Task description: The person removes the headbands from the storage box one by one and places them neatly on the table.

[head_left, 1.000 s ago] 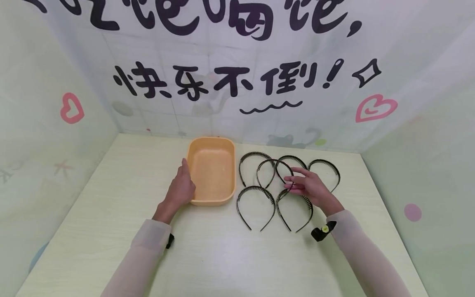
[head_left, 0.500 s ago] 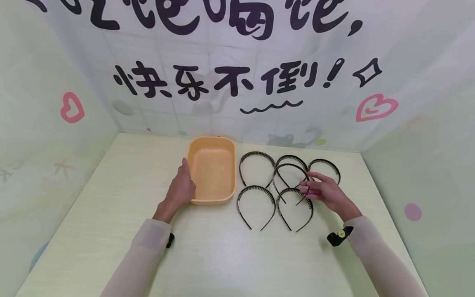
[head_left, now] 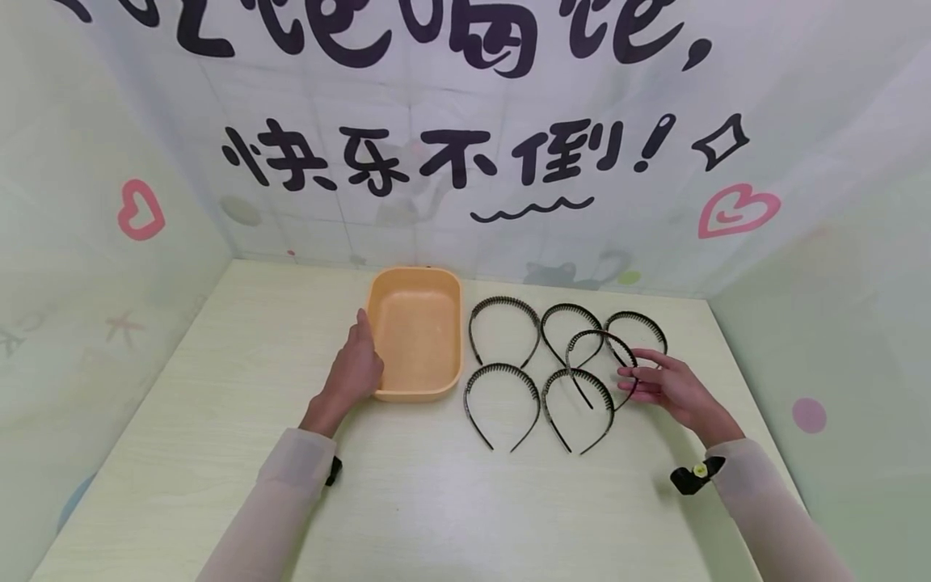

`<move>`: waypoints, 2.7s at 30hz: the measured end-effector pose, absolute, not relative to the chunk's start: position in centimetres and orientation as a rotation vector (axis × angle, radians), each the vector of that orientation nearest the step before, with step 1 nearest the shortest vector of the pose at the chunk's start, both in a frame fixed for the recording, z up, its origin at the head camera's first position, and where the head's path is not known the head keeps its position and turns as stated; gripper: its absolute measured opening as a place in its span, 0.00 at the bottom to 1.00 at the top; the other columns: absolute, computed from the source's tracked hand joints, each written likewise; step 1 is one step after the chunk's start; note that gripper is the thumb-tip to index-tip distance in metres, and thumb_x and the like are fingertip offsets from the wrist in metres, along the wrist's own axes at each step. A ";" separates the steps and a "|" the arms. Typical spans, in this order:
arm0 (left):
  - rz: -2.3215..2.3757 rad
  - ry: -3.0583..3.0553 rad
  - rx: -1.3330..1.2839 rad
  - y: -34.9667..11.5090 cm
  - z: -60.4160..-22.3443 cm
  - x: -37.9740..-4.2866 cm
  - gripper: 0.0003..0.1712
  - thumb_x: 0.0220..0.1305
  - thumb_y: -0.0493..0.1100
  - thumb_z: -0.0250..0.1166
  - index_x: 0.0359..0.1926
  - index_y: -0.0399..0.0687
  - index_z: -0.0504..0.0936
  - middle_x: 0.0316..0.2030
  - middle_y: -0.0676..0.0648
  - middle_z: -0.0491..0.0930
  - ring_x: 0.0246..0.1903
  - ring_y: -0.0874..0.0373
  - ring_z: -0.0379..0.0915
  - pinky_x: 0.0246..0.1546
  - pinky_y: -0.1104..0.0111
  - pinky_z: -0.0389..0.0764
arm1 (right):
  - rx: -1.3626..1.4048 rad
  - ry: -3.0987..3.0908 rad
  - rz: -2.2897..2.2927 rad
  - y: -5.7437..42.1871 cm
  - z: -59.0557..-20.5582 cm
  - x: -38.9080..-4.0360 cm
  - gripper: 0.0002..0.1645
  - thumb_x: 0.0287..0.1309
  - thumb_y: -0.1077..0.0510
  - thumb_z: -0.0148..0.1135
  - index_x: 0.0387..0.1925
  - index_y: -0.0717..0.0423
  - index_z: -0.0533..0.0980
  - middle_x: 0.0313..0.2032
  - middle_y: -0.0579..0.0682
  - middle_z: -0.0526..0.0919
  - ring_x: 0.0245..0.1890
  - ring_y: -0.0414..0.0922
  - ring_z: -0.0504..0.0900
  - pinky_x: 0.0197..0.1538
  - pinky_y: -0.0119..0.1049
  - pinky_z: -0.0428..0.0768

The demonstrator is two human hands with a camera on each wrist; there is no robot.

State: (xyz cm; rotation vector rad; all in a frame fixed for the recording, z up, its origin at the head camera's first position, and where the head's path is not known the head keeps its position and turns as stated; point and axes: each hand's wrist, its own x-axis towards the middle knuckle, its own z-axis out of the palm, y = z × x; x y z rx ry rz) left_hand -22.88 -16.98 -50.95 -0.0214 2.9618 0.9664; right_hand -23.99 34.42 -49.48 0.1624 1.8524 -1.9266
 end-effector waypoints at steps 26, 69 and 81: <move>0.961 2.978 0.001 -16.9 -50.8 -22.9 0.44 0.64 0.32 0.44 0.75 0.27 0.33 0.67 0.23 0.57 0.48 0.29 0.73 0.47 0.41 0.75 | 0.166 1.843 -1.863 39.0 -51.0 -21.5 0.36 0.71 0.65 0.51 0.73 0.66 0.47 0.44 0.46 0.87 0.42 0.45 0.88 0.46 0.39 0.84; 0.960 2.950 -0.002 -17.0 -51.0 -23.1 0.44 0.65 0.32 0.44 0.75 0.27 0.30 0.69 0.23 0.53 0.46 0.32 0.73 0.46 0.44 0.76 | 0.151 1.784 -1.744 44.3 -49.8 -19.1 0.10 0.73 0.63 0.50 0.53 0.56 0.70 0.43 0.50 0.88 0.43 0.50 0.88 0.49 0.42 0.83; 0.966 2.954 0.002 -17.1 -51.0 -23.0 0.43 0.66 0.32 0.43 0.75 0.27 0.31 0.68 0.23 0.54 0.48 0.32 0.73 0.49 0.42 0.75 | 0.056 1.847 -1.635 44.1 -48.8 -19.6 0.12 0.73 0.63 0.49 0.49 0.58 0.78 0.43 0.49 0.88 0.43 0.45 0.88 0.49 0.39 0.83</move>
